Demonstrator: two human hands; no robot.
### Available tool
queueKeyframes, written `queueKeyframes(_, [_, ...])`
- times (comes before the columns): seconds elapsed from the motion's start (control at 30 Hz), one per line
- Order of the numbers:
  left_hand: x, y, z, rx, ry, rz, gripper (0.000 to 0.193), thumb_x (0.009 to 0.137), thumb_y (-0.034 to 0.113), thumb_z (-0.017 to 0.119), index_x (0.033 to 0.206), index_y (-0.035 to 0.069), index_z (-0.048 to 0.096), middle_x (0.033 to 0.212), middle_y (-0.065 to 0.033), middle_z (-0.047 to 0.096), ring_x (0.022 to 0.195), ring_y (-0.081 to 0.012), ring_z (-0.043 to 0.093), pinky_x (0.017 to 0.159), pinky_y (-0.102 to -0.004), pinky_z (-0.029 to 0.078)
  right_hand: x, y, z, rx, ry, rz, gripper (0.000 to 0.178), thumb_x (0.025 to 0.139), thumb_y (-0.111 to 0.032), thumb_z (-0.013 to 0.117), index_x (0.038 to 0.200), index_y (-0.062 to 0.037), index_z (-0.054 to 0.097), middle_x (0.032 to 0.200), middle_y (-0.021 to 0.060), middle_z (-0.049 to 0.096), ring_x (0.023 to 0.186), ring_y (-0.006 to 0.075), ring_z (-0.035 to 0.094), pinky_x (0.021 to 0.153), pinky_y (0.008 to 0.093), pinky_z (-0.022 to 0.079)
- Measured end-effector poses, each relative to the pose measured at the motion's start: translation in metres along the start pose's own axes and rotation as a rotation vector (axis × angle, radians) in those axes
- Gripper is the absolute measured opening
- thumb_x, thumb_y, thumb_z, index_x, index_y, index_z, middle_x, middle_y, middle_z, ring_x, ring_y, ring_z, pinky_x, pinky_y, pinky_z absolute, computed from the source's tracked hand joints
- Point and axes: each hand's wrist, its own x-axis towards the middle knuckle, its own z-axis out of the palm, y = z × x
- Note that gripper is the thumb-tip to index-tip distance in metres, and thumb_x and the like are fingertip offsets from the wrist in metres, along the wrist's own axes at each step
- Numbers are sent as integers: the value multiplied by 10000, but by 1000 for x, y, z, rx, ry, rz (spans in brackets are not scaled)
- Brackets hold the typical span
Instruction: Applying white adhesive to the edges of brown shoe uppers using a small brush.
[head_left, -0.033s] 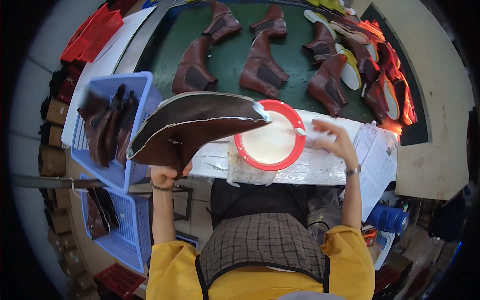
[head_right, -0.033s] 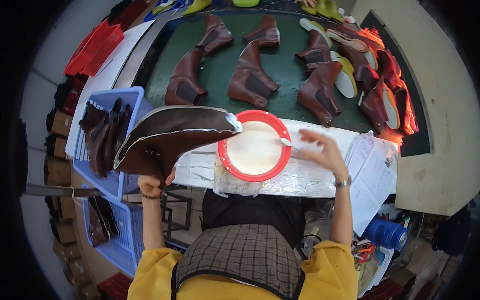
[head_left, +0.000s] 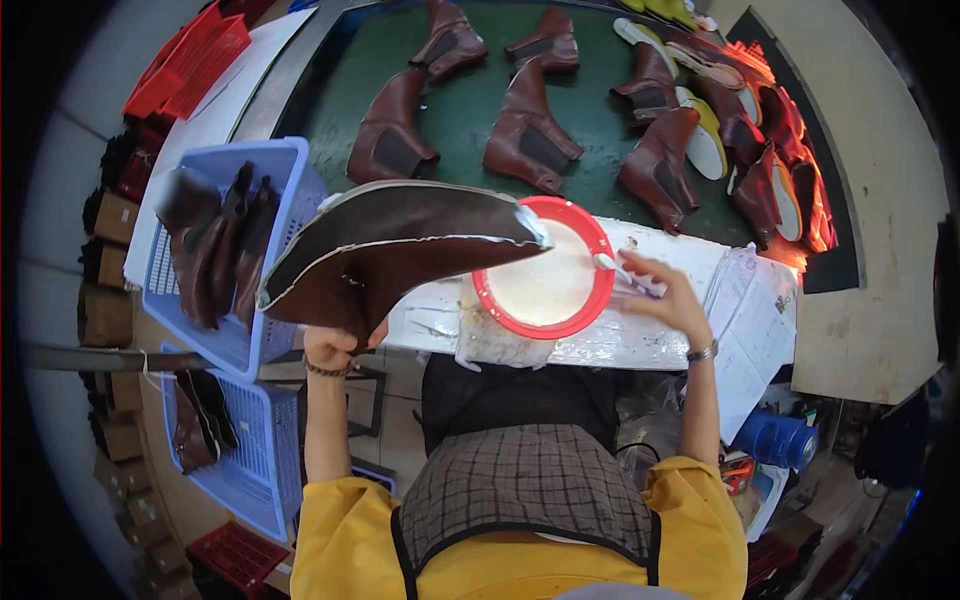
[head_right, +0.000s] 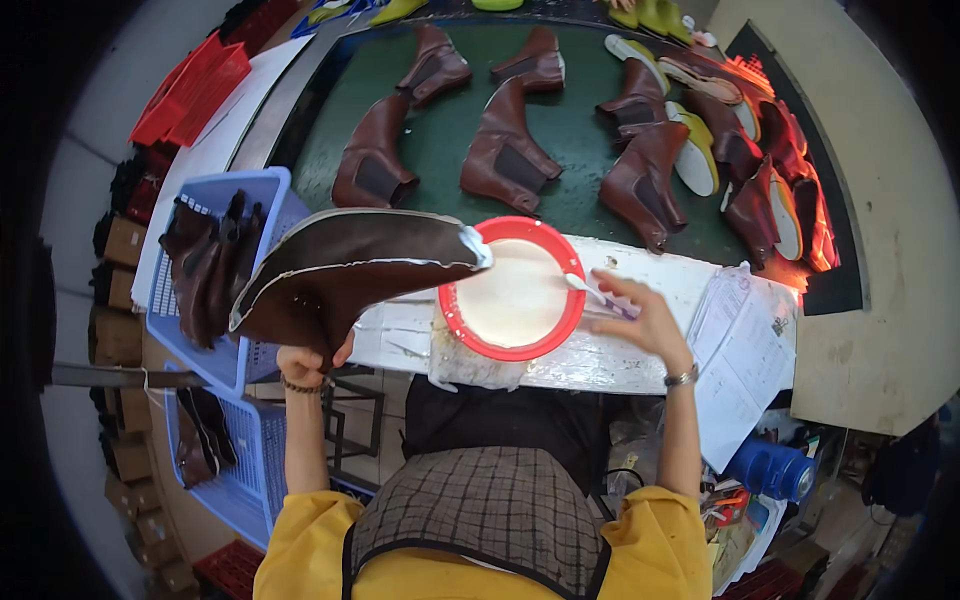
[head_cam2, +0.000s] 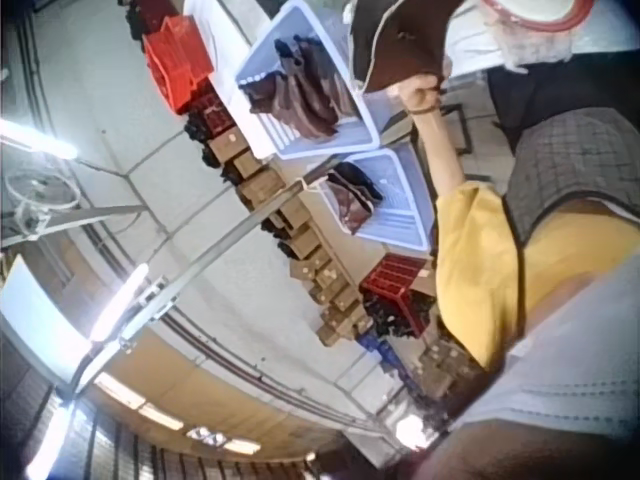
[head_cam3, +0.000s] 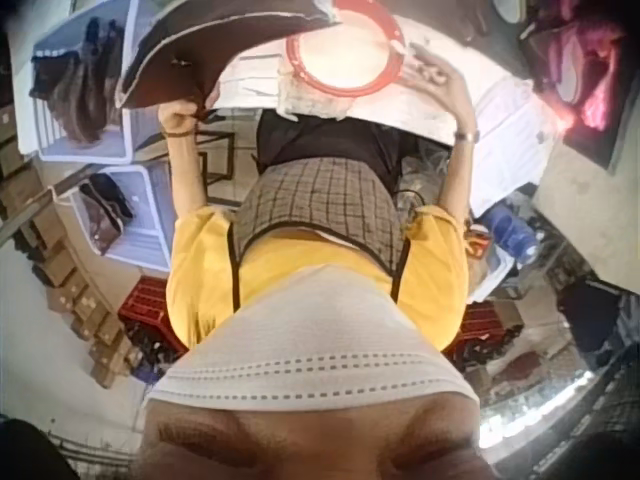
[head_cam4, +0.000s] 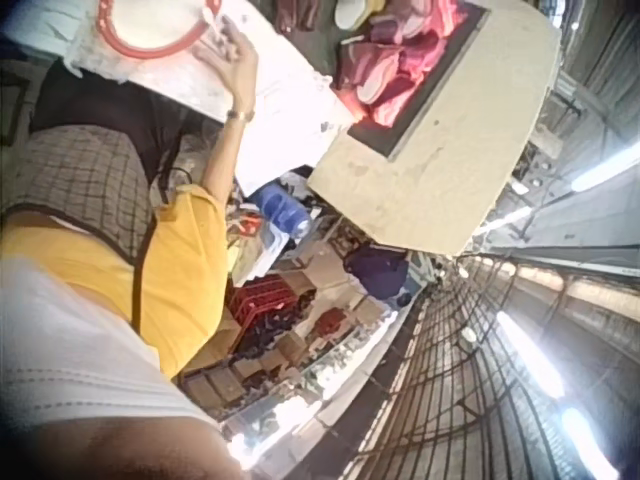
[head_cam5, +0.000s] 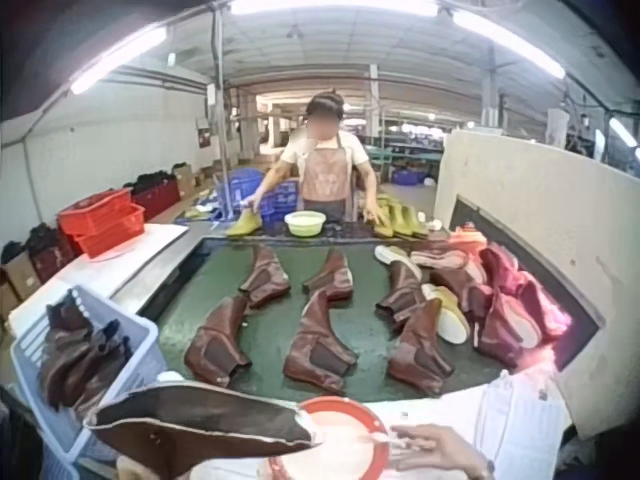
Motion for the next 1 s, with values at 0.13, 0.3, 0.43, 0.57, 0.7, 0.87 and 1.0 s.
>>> queueKeyframes(0.13, [5, 3, -9, 60, -96, -59, 1059, 451, 12, 762, 1462, 26, 448, 1223, -218, 588, 618, -325, 589, 477, -400, 463, -23, 24, 28, 105, 220, 78, 410, 875, -89, 766, 1282, -79, 711, 943, 57, 691, 768, 133, 584, 739, 270, 469])
queueKeyframes(0.3, [6, 5, 5, 63, -163, -180, 1003, 483, -20, 761, 1443, -12, 472, 1304, -254, 576, 664, -344, 621, 441, -413, 467, 6, -90, -1, 74, 346, -36, 323, 893, -4, 721, 1209, -65, 750, 821, 25, 543, 705, 99, 510, 622, 242, 417])
queueKeyframes(0.43, [10, -4, 6, -45, -263, -179, 947, 480, -54, 761, 1396, -36, 522, 1315, -258, 597, 818, -367, 630, 564, -428, 466, 35, -136, -1, 107, 323, -444, 299, 836, -25, 787, 1131, -72, 783, 868, 30, 594, 721, 115, 549, 616, 254, 431])
queueKeyframes(0.57, [11, -11, -2, -191, -342, -68, 901, 447, -96, 750, 1332, -30, 590, 1277, -238, 641, 1046, -384, 623, 860, -457, 487, 41, -135, 0, 62, 334, -525, 274, 782, -48, 840, 1052, -70, 805, 901, 42, 643, 761, 134, 602, 626, 270, 459])
queueKeyframes(0.7, [7, -6, -7, -131, -285, 51, 813, 453, -133, 754, 1255, -54, 646, 1232, -227, 684, 1165, -395, 625, 1013, -472, 495, 16, -117, 6, 85, 356, -402, 229, 807, -35, 829, 1034, -59, 808, 894, 49, 654, 765, 135, 615, 637, 263, 470])
queueKeyframes(0.87, [7, -10, -7, -139, -293, -18, 732, 524, -110, 790, 1242, -83, 653, 1217, -262, 680, 1145, -385, 639, 1008, -459, 496, -1, -112, 7, 136, 302, -308, 208, 820, -35, 819, 1028, -42, 807, 893, 53, 662, 773, 141, 619, 648, 266, 479])
queueKeyframes(1.0, [15, -22, -5, -139, -581, -71, 890, 553, -69, 788, 1399, -83, 513, 1405, -288, 555, 1289, -422, 521, 1081, -497, 433, 27, -127, 4, 107, 288, -449, 211, 828, -50, 818, 1038, -50, 806, 893, 59, 670, 763, 143, 627, 639, 267, 483])
